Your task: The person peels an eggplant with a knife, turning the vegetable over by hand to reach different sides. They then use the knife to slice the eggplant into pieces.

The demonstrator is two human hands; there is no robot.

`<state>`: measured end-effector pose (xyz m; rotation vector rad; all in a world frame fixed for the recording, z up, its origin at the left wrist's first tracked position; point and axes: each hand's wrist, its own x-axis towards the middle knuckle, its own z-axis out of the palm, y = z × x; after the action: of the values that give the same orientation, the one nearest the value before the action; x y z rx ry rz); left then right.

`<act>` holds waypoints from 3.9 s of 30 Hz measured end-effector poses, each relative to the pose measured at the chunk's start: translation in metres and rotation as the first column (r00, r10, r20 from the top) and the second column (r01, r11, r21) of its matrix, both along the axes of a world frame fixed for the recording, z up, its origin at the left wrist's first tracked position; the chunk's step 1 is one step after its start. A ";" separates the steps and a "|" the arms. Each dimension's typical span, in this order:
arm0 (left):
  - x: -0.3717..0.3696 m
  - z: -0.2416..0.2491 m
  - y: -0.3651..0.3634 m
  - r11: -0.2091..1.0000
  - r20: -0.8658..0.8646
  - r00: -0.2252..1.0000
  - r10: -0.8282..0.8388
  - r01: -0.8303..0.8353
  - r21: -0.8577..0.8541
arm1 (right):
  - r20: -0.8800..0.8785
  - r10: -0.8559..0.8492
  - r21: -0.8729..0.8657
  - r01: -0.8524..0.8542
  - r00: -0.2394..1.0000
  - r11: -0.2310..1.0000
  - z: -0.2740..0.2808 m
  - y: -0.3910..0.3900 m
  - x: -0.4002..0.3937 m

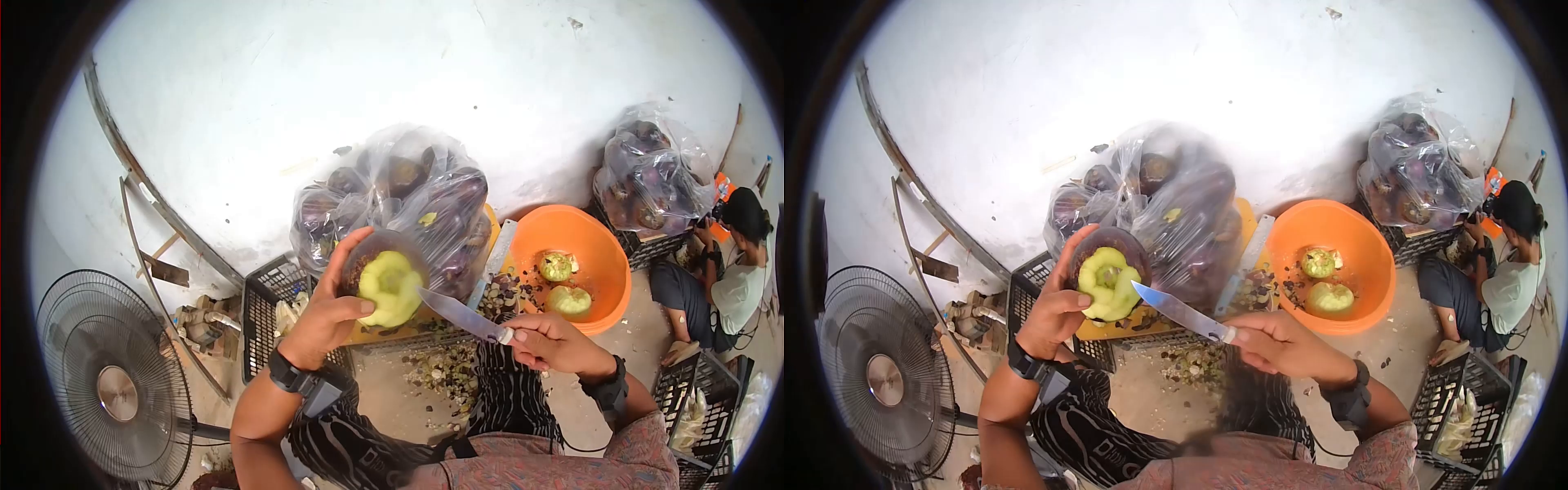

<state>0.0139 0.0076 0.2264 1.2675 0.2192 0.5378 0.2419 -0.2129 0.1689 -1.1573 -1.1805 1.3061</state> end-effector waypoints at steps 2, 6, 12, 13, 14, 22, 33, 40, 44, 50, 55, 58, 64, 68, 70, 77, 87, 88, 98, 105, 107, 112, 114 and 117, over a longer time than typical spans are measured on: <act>-0.004 0.016 -0.013 0.998 -0.029 0.999 -0.032 0.034 0.049 | 0.013 0.020 0.029 -0.020 1.000 0.999 0.002 -0.009 0.001; -0.015 0.032 -0.041 0.993 -0.086 0.995 -0.054 0.063 0.098 | 0.027 0.063 0.085 -0.065 0.998 0.994 0.005 -0.027 -0.002; -0.029 0.019 -0.075 0.997 -0.109 0.993 -0.046 0.054 0.064 | 0.024 0.061 0.037 -0.062 0.998 0.997 0.002 -0.061 -0.006; -0.029 0.016 -0.080 0.997 -0.108 0.992 -0.058 0.063 0.037 | 0.046 0.052 0.042 -0.054 0.998 0.998 0.001 -0.067 -0.005; -0.030 0.012 -0.084 0.997 -0.110 0.992 -0.060 0.064 0.036 | 0.068 0.042 0.047 -0.046 0.997 0.998 -0.001 -0.072 -0.004; -0.028 -0.024 -0.097 0.994 -0.085 0.991 -0.106 0.106 -0.007 | 0.090 0.036 -0.038 -0.033 0.995 0.999 -0.004 -0.091 -0.006; -0.044 -0.072 -0.072 0.984 -0.083 0.990 -0.113 0.100 -0.147 | 0.206 0.066 -0.192 -0.026 0.976 0.981 -0.007 -0.069 -0.010; -0.056 -0.087 -0.059 0.995 -0.114 0.992 -0.050 0.039 -0.095 | 0.188 0.152 -0.278 -0.096 0.970 0.956 -0.005 -0.042 -0.011; -0.062 -0.095 -0.051 0.991 -0.092 0.994 -0.062 0.051 -0.121 | 0.221 0.189 -0.295 -0.119 0.957 0.948 0.001 -0.033 -0.009; -0.063 -0.104 -0.049 0.989 -0.101 0.993 -0.053 0.039 -0.143 | 0.255 0.241 -0.339 -0.147 0.937 0.929 -0.006 -0.021 -0.003; -0.065 -0.125 -0.045 0.988 -0.119 0.991 -0.054 0.035 -0.153 | 0.247 0.308 -0.401 -0.192 0.919 0.896 -0.016 -0.007 0.003; -0.065 -0.137 -0.045 0.975 -0.160 0.984 -0.073 0.036 -0.220 | 0.315 0.372 -0.420 -0.223 0.873 0.880 -0.019 0.006 -0.001; -0.062 -0.160 -0.040 0.962 -0.115 0.992 -0.057 0.024 -0.271 | 0.335 0.392 -0.433 -0.229 0.857 0.872 -0.017 0.020 0.002; -0.059 -0.170 -0.038 0.950 -0.087 0.996 -0.003 -0.024 -0.311 | 0.356 0.345 -0.453 -0.163 0.869 0.877 -0.018 0.017 0.000; -0.056 -0.181 -0.040 0.946 -0.074 0.997 0.035 -0.057 -0.320 | 0.382 0.346 -0.464 -0.146 0.857 0.874 -0.021 0.018 -0.002; -0.050 -0.234 -0.049 0.852 0.051 0.952 0.300 -0.244 -0.463 | 0.269 0.274 -0.578 -0.072 0.923 0.813 -0.065 0.014 -0.020; -0.054 -0.256 -0.054 0.799 0.100 0.926 0.364 -0.255 -0.544 | 0.063 0.167 -0.554 -0.105 0.984 0.826 -0.103 0.011 -0.043; -0.054 -0.257 -0.054 0.786 0.108 0.917 0.385 -0.265 -0.558 | 0.070 0.175 -0.534 -0.112 0.982 0.838 -0.103 0.013 -0.044; -0.052 -0.260 -0.052 0.823 0.112 0.894 0.433 -0.342 -0.453 | 0.131 0.162 -0.530 -0.069 0.978 0.845 -0.100 0.016 -0.046; -0.054 -0.250 -0.054 0.843 0.089 0.932 0.352 -0.274 -0.464 | 0.148 0.152 -0.506 -0.057 0.977 0.861 -0.099 0.012 -0.041; -0.055 -0.251 -0.052 0.858 0.085 0.944 0.318 -0.248 -0.451 | 0.164 0.196 -0.516 -0.085 0.967 0.852 -0.098 0.015 -0.038; -0.053 -0.245 -0.053 0.863 0.066 0.962 0.266 -0.207 -0.461 | 0.216 0.330 -0.509 -0.183 0.919 0.841 -0.098 0.024 -0.021; -0.054 -0.250 -0.051 0.864 0.067 0.959 0.276 -0.218 -0.453 | 0.238 0.331 -0.558 -0.151 0.913 0.816 -0.095 0.027 -0.020; -0.056 -0.256 -0.048 0.855 0.098 0.961 0.258 -0.180 -0.487 | 0.167 0.287 -0.592 -0.136 0.943 0.794 -0.099 0.027 -0.024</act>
<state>-0.0421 -0.0408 -0.0292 0.7178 0.3411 0.7289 0.2175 -0.1855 0.0699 -1.7041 -1.1488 1.8127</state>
